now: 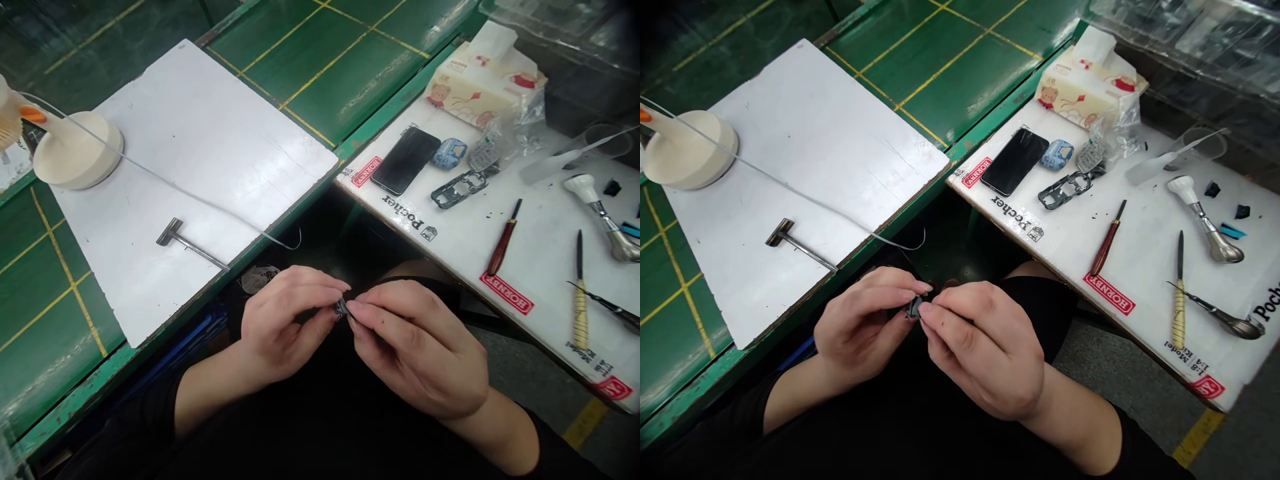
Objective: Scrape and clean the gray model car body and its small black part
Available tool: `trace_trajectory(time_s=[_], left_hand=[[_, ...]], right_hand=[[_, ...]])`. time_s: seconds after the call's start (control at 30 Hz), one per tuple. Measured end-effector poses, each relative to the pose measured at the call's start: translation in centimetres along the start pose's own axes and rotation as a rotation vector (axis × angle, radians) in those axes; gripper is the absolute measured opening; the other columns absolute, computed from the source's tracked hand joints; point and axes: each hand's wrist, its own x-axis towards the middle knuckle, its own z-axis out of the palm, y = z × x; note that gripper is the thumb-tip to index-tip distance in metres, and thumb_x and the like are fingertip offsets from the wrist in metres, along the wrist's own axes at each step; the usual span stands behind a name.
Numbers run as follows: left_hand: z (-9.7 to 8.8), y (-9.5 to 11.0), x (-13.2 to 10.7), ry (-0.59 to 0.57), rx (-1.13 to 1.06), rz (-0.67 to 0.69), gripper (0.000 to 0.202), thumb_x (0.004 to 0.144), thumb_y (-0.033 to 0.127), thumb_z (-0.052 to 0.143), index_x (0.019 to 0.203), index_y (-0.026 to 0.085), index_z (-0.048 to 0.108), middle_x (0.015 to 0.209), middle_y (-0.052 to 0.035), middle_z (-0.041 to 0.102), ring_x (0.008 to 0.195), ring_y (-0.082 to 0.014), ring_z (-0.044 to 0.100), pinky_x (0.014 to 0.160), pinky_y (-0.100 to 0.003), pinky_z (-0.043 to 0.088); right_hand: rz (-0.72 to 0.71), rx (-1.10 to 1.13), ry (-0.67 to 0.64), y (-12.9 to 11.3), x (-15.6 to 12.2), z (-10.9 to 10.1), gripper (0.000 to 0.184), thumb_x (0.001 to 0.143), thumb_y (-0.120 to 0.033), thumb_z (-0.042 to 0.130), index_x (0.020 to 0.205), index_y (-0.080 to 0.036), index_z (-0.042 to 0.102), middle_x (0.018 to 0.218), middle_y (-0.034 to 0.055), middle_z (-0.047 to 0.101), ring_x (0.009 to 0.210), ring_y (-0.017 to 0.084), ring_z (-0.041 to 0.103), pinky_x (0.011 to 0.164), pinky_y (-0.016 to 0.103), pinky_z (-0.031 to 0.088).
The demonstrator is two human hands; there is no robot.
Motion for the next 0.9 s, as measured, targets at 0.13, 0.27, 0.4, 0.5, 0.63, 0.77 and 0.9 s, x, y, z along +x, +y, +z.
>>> trace_trajectory(time_s=[0.13,0.27,0.4,0.5,0.63,0.77,0.9], left_hand=[[-0.9,0.8,0.4,-0.067,0.058,-0.074,0.017,0.095,0.014,0.092,0.101,0.03,0.089,0.113,-0.0081,0.094,0.107,-0.0295,0.089,0.104,-0.05,0.071],[-1.5,1.2,0.2,-0.102,0.035,-0.097,0.017,0.092,0.015,0.096,0.098,0.03,0.09,0.113,-0.0077,0.095,0.107,-0.03,0.091,0.103,-0.05,0.073],[-2.0,0.9,0.1,-0.144,0.089,0.019,0.025,0.091,0.008,0.096,0.1,0.031,0.092,0.118,-0.0049,0.096,0.106,-0.0275,0.093,0.102,-0.046,0.075],[-2.4,0.2,0.3,-0.165,0.166,0.296,0.028,0.095,0.005,0.093,0.111,0.028,0.09,0.125,-0.0052,0.095,0.105,-0.0258,0.094,0.097,-0.041,0.078],[-2.6,-0.9,0.4,-0.179,0.232,0.561,0.023,0.104,0.01,0.087,0.126,0.017,0.084,0.129,-0.0151,0.093,0.107,-0.0278,0.095,0.097,-0.039,0.08],[-2.7,-1.2,0.2,-0.191,0.242,0.555,0.022,0.107,0.011,0.083,0.128,0.016,0.082,0.132,-0.0164,0.092,0.11,-0.0293,0.094,0.097,-0.041,0.081],[-2.8,-1.2,0.0,-0.188,0.234,0.542,0.022,0.107,0.013,0.084,0.128,0.02,0.083,0.13,-0.0139,0.093,0.105,-0.0302,0.095,0.093,-0.043,0.082]], right_hand=[[-0.022,0.101,-0.021,0.3,0.2,-0.1,0.035,0.099,-0.007,0.09,0.129,-0.024,0.081,0.106,0.0058,0.087,0.094,0.022,0.086,0.086,0.038,0.078],[0.019,0.273,-0.057,0.5,0.9,-0.2,0.026,0.1,-0.009,0.09,0.119,-0.024,0.079,0.103,0.0038,0.085,0.092,0.019,0.086,0.085,0.032,0.076],[-0.001,0.284,-0.09,0.6,0.9,-0.1,0.028,0.101,-0.008,0.088,0.12,-0.025,0.079,0.106,0.0033,0.086,0.091,0.02,0.085,0.086,0.036,0.077],[-0.024,0.28,-0.104,0.4,0.6,-0.2,0.027,0.103,-0.005,0.085,0.121,-0.023,0.078,0.109,0.0038,0.085,0.094,0.019,0.085,0.088,0.037,0.077],[-0.03,0.274,-0.136,0.1,0.4,-0.3,0.025,0.103,0.001,0.081,0.119,-0.018,0.078,0.113,0.0048,0.083,0.1,0.017,0.083,0.097,0.035,0.075],[-0.013,0.29,-0.179,-0.2,0.4,-0.5,0.024,0.102,0.001,0.081,0.118,-0.017,0.078,0.114,0.0051,0.083,0.102,0.017,0.083,0.101,0.034,0.074],[-0.009,0.293,-0.177,-0.3,0.4,-0.6,0.028,0.101,0.003,0.08,0.12,-0.017,0.078,0.113,0.0055,0.084,0.101,0.017,0.083,0.1,0.034,0.074]])
